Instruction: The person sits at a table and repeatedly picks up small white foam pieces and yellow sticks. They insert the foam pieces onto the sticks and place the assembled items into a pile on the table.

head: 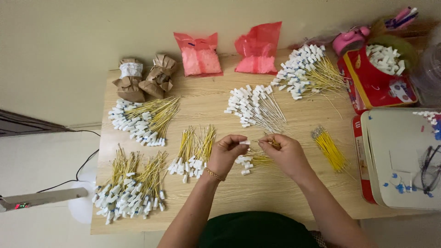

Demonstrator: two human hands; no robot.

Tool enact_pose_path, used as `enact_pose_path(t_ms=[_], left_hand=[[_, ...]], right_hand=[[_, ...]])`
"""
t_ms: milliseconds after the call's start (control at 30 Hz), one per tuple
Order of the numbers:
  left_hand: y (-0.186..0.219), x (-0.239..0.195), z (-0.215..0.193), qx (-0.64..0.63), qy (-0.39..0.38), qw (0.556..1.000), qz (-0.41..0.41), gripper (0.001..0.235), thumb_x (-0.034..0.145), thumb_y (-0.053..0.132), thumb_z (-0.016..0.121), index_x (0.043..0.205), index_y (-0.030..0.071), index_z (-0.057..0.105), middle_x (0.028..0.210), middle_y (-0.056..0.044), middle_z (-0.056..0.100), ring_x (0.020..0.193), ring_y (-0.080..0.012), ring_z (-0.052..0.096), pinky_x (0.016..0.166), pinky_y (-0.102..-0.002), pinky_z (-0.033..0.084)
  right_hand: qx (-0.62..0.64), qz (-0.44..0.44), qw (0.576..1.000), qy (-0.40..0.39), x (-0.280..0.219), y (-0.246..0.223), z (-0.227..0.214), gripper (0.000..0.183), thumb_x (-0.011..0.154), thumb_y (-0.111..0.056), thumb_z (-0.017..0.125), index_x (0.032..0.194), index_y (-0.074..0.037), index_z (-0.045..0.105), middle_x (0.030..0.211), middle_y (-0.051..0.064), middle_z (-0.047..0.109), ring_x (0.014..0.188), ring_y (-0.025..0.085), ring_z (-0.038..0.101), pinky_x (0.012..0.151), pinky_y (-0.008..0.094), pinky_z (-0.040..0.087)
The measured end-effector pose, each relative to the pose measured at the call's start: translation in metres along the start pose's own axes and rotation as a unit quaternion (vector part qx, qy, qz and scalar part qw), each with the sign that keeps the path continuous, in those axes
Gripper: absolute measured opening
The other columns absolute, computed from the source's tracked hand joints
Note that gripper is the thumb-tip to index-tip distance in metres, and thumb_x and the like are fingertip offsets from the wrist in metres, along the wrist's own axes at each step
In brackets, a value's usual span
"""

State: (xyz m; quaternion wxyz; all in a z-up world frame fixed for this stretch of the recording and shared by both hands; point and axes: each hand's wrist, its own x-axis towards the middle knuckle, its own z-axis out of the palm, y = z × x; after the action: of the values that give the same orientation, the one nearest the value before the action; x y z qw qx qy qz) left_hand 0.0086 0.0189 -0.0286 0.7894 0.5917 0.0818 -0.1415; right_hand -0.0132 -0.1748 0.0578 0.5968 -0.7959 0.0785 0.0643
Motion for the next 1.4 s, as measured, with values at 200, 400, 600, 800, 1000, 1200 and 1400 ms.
enact_pose_path(t_ms=[200, 400, 600, 800, 1000, 1200, 1400], left_hand=[[0.001, -0.011, 0.010, -0.134, -0.016, 0.990, -0.027, 0.024, 0.088, -0.002, 0.076, 0.112, -0.005, 0.071, 0.099, -0.018, 0.074, 0.085, -0.0251, 0.076, 0.080, -0.036, 0.067], [-0.013, -0.003, 0.009, -0.208, -0.035, 0.977, -0.041, 0.022, 0.094, -0.002, 0.069, 0.116, -0.005, 0.068, 0.109, -0.018, 0.072, 0.093, -0.0267, 0.076, 0.085, -0.037, 0.066], [-0.005, -0.005, 0.011, -0.221, -0.050, 0.973, -0.042, 0.025, 0.094, -0.004, 0.067, 0.119, -0.005, 0.066, 0.110, -0.018, 0.072, 0.094, -0.0254, 0.075, 0.087, -0.036, 0.065], [-0.010, -0.007, 0.007, -0.179, -0.037, 0.982, -0.036, 0.024, 0.092, -0.005, 0.071, 0.116, -0.006, 0.068, 0.109, -0.019, 0.073, 0.096, -0.0260, 0.075, 0.087, -0.037, 0.065], [0.000, -0.008, 0.008, -0.198, -0.032, 0.978, -0.058, 0.024, 0.091, -0.004, 0.071, 0.115, -0.006, 0.069, 0.108, -0.019, 0.073, 0.095, -0.0254, 0.074, 0.087, -0.036, 0.065], [-0.010, -0.007, 0.013, -0.214, -0.028, 0.974, -0.070, 0.023, 0.090, -0.004, 0.073, 0.113, -0.005, 0.070, 0.107, -0.018, 0.074, 0.095, -0.0260, 0.075, 0.087, -0.039, 0.065], [-0.020, -0.004, 0.013, -0.200, -0.014, 0.975, -0.092, 0.021, 0.089, -0.002, 0.075, 0.111, -0.003, 0.072, 0.105, -0.016, 0.074, 0.093, -0.0236, 0.075, 0.086, -0.036, 0.065]], right_hand=[[-0.040, -0.016, 0.999, 0.003, -0.001, 0.008, -0.002, 0.013, 0.087, -0.012, 0.078, 0.098, -0.005, 0.080, 0.066, 0.004, 0.062, 0.062, 0.011, 0.053, 0.056, 0.024, 0.045], [-0.101, -0.023, 0.995, 0.015, -0.001, 0.017, -0.001, 0.017, 0.084, -0.017, 0.080, 0.098, -0.008, 0.080, 0.079, 0.016, 0.074, 0.072, 0.022, 0.070, 0.063, 0.035, 0.057], [-0.073, -0.011, 0.997, 0.004, -0.003, 0.005, -0.005, 0.012, 0.087, -0.014, 0.074, 0.093, -0.005, 0.078, 0.073, 0.012, 0.067, 0.072, 0.019, 0.060, 0.064, 0.032, 0.053], [-0.098, -0.026, 0.995, -0.017, -0.001, 0.011, -0.006, 0.015, 0.087, -0.018, 0.078, 0.095, -0.006, 0.079, 0.081, 0.017, 0.074, 0.077, 0.026, 0.071, 0.070, 0.039, 0.057], [-0.097, -0.037, 0.993, -0.064, 0.002, 0.015, -0.006, 0.019, 0.096, -0.019, 0.067, 0.097, -0.001, 0.074, 0.075, 0.020, 0.065, 0.073, 0.029, 0.063, 0.069, 0.042, 0.053], [-0.107, -0.037, 0.992, -0.060, 0.008, 0.031, -0.003, 0.018, 0.096, -0.025, 0.068, 0.098, -0.008, 0.073, 0.071, 0.014, 0.065, 0.069, 0.025, 0.062, 0.065, 0.039, 0.051], [-0.109, -0.044, 0.991, -0.062, 0.012, 0.040, 0.002, 0.018, 0.099, -0.020, 0.062, 0.095, -0.004, 0.070, 0.074, 0.015, 0.064, 0.074, 0.027, 0.062, 0.071, 0.040, 0.051]])
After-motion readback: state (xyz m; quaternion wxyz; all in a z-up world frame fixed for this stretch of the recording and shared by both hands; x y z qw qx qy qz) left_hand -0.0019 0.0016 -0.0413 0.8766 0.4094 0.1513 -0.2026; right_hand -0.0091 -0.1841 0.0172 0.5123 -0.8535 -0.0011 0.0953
